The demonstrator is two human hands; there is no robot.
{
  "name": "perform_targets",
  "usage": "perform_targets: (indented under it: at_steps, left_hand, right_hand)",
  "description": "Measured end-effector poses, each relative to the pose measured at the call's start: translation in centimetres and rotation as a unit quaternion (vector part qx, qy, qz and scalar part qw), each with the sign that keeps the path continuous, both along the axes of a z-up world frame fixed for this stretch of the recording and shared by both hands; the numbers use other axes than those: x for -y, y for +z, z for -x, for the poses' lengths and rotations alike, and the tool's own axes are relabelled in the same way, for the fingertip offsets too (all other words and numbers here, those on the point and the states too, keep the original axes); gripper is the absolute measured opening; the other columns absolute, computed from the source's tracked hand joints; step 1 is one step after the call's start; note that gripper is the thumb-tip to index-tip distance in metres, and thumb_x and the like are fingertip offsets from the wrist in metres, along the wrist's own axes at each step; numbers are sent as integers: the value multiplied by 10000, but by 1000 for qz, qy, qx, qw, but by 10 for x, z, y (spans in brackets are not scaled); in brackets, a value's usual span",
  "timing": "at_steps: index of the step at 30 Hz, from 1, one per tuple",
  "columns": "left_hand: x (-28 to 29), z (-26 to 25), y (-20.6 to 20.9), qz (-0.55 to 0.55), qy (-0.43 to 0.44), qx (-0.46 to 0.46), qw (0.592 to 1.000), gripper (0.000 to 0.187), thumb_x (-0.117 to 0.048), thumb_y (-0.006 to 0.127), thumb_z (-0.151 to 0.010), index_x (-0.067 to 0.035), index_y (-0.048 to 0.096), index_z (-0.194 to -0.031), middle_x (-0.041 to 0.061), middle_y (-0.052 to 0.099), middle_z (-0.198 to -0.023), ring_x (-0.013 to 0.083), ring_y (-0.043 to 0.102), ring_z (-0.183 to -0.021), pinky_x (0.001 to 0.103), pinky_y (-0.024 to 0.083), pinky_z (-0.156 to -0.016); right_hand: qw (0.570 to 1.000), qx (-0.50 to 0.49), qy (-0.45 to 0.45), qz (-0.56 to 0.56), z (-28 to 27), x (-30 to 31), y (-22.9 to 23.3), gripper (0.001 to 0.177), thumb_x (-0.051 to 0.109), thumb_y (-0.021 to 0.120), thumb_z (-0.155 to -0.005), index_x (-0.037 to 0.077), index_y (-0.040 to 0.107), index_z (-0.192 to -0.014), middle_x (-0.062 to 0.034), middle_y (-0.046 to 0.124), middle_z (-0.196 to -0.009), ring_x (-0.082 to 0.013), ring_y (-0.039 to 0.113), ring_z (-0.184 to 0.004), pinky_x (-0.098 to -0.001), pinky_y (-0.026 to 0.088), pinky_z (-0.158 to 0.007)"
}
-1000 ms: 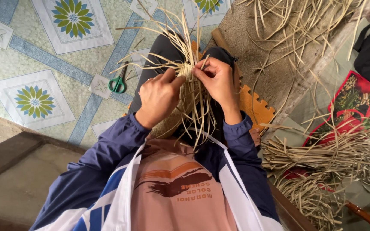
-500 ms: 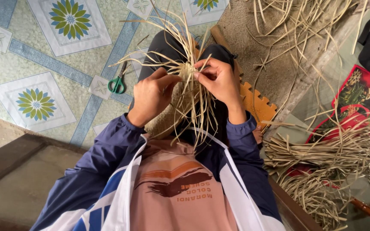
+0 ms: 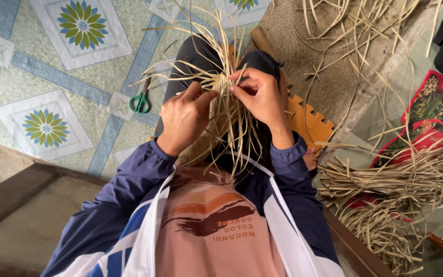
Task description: Weaving dried plant fibers around a cylindrical form to create a craft object.
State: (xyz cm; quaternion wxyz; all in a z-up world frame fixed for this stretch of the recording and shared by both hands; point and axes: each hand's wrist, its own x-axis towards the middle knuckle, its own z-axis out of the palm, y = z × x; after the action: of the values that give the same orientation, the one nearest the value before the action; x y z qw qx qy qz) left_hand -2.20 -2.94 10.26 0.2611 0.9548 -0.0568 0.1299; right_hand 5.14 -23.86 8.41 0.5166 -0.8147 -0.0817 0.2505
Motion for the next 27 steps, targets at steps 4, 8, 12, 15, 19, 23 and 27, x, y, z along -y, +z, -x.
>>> perform_targets:
  at_steps: [4, 8, 12, 15, 19, 23, 27]
  left_hand:
    - [9, 1, -11, -55, 1, 56, 997, 199, -145, 600, -934, -298, 724, -963, -76, 449, -772, 151, 625, -583, 249, 485, -529]
    - [12, 1, -10, -53, -6, 69, 996, 205, -118, 605, -921, -264, 731, -991, -60, 455, -787, 155, 615, -594, 252, 475, -531]
    - [9, 4, -13, 38, -8, 28, 999, 194, -118, 658, -887, -229, 734, -1026, -20, 478, -784, 246, 634, -585, 354, 515, -529]
    - [7, 2, -31, 258, -2, -115, 959, 163, -113, 704, -894, -211, 766, -1008, 9, 571, -806, 286, 667, -657, 367, 510, -588]
    - [9, -1, -60, 390, -8, -172, 905, 154, -117, 724, -925, -227, 791, -1009, -14, 608, -786, 230, 676, -676, 292, 489, -624]
    - [14, -3, -69, 486, -16, -147, 862, 155, -36, 769, -891, -142, 815, -995, 10, 588, -751, 145, 627, -695, 256, 470, -680]
    - [13, -8, -72, 508, -18, -147, 849, 122, -28, 780, -890, -93, 803, -990, 37, 608, -753, 128, 623, -711, 269, 487, -695]
  right_hand:
    - [1000, -10, -18, -4, 2, 0, -1, 218, 58, 757, -931, 131, 737, -1136, -35, 769, -811, -74, 711, -739, -226, 593, -700]
    - [999, -12, -30, -14, 3, -1, 0, 221, 47, 750, -927, 124, 735, -1134, -32, 764, -801, -59, 689, -721, -214, 588, -688]
    - [998, -10, -40, -36, 5, 3, -4, 215, 62, 759, -933, 109, 729, -1141, -31, 760, -807, -44, 667, -739, -213, 586, -682]
    - [994, -39, -54, -85, 3, 6, -6, 249, 47, 776, -920, 78, 710, -1159, -52, 760, -828, -14, 630, -728, -167, 560, -686]
    - [990, -57, -58, -117, 1, 7, -8, 283, 32, 764, -918, 45, 695, -1193, -63, 757, -845, -17, 634, -746, -171, 562, -704]
    - [987, -50, -56, -145, 1, 10, -13, 283, 22, 755, -935, 13, 694, -1211, -87, 760, -861, -32, 639, -747, -177, 551, -695]
    - [988, -36, -57, -137, 5, 14, -20, 255, 43, 657, -1009, 38, 688, -1262, -90, 755, -962, -47, 642, -843, -236, 585, -786]
